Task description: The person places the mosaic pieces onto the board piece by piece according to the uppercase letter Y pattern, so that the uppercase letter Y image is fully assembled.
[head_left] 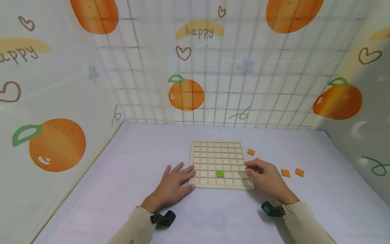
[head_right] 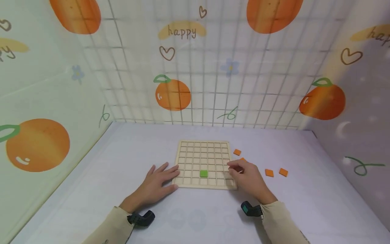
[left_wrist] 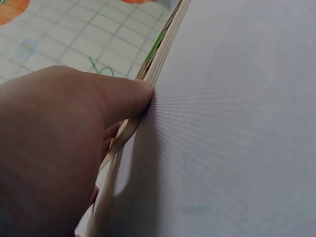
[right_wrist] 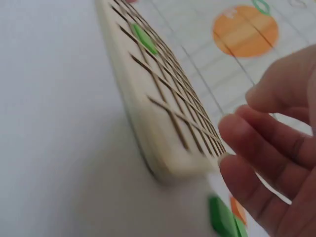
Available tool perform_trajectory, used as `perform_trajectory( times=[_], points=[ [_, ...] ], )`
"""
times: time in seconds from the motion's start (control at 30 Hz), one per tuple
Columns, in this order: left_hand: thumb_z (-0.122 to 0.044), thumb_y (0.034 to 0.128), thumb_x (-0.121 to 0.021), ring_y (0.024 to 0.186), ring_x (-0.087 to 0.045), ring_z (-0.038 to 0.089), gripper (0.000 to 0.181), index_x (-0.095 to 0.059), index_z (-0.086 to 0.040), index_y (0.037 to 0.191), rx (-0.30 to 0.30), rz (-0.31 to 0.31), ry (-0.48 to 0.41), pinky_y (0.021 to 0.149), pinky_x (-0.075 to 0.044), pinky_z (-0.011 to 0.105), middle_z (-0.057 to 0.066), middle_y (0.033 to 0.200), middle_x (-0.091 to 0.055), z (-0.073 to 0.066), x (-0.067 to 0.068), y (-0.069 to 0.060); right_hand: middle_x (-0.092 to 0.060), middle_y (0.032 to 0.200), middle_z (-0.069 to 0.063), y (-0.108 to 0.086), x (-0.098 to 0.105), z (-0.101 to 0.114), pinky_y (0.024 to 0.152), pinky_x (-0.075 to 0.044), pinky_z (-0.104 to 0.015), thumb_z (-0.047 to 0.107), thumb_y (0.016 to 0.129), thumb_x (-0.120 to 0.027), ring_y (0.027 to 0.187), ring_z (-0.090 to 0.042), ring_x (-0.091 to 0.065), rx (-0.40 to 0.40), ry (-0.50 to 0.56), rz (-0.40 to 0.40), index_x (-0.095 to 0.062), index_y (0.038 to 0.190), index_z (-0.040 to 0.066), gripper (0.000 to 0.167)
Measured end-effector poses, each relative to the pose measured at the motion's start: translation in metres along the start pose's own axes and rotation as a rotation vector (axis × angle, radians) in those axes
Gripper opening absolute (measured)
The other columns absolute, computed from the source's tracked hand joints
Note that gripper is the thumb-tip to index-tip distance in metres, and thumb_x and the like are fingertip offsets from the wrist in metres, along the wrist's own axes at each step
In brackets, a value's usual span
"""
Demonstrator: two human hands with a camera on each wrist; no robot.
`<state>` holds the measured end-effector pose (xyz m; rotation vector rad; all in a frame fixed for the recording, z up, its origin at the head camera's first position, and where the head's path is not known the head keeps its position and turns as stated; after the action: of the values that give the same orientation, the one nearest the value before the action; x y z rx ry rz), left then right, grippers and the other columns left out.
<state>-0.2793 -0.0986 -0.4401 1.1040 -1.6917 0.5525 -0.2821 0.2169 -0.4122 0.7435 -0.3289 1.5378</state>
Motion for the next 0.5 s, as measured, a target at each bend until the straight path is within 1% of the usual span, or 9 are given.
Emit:
perform_trajectory(
  times=[0.1, 0.2, 0.27, 0.37, 0.5],
  points=[
    [-0.042, 0.0971, -0.061, 0.15, -0.023, 0.029, 0.052, -0.056, -0.023, 0.145, 0.008, 0.014, 0.007, 0.117, -0.003, 0.065, -0.01, 0.157, -0.04, -0.001, 0.0, 0.0, -0.072, 0.111, -0.004, -0.006, 0.017, -0.012, 0.075, -0.051, -0.027, 0.019, 0.096, -0.068, 0.095, -0.021, -0.064, -0.059, -0.025, -0.027, -0.071, 0.119, 0.007, 0.026],
    [-0.043, 0.0973, -0.061, 0.15, -0.022, 0.029, 0.052, -0.056, -0.023, 0.146, 0.012, 0.022, 0.009, 0.117, -0.003, 0.064, -0.01, 0.157, -0.039, -0.001, 0.0, 0.0, -0.071, 0.114, -0.005, -0.01, 0.031, -0.025, 0.08, -0.05, -0.026, 0.025, 0.098, -0.066, 0.103, -0.023, -0.063, -0.113, -0.032, -0.034, -0.069, 0.123, 0.007, 0.031],
    [-0.043, 0.0975, -0.06, 0.15, -0.022, 0.03, 0.052, -0.055, -0.023, 0.146, 0.012, 0.026, 0.008, 0.117, -0.002, 0.065, -0.01, 0.157, -0.039, -0.002, 0.0, 0.0, -0.07, 0.116, -0.007, -0.011, 0.037, -0.032, 0.082, -0.05, -0.027, 0.028, 0.099, -0.065, 0.107, -0.025, -0.062, -0.142, -0.033, -0.03, -0.068, 0.126, 0.007, 0.034],
    [-0.044, 0.0981, -0.059, 0.15, -0.021, 0.03, 0.053, -0.054, -0.023, 0.147, 0.007, 0.032, 0.015, 0.117, -0.002, 0.065, -0.01, 0.158, -0.038, -0.001, -0.001, 0.0, -0.069, 0.119, -0.01, -0.012, 0.04, -0.043, 0.084, -0.051, -0.029, 0.03, 0.099, -0.063, 0.111, -0.027, -0.061, -0.18, -0.054, -0.019, -0.065, 0.129, 0.006, 0.038],
    [-0.044, 0.0984, -0.059, 0.151, -0.021, 0.029, 0.053, -0.054, -0.023, 0.147, 0.01, 0.031, 0.021, 0.117, -0.002, 0.064, -0.01, 0.158, -0.038, 0.0, -0.002, -0.002, -0.068, 0.121, -0.012, -0.013, 0.038, -0.052, 0.08, -0.052, -0.033, 0.03, 0.099, -0.063, 0.108, -0.028, -0.062, -0.219, -0.07, 0.002, -0.064, 0.13, 0.005, 0.04]
  ],
)
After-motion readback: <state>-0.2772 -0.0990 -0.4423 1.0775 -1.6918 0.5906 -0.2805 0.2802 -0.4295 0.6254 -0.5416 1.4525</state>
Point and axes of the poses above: each hand's wrist, its own y-axis towards the middle knuckle, its own x-axis out of the back of the hand, z = x × y, the point moved 7 cm from there along y, towards the middle knuckle
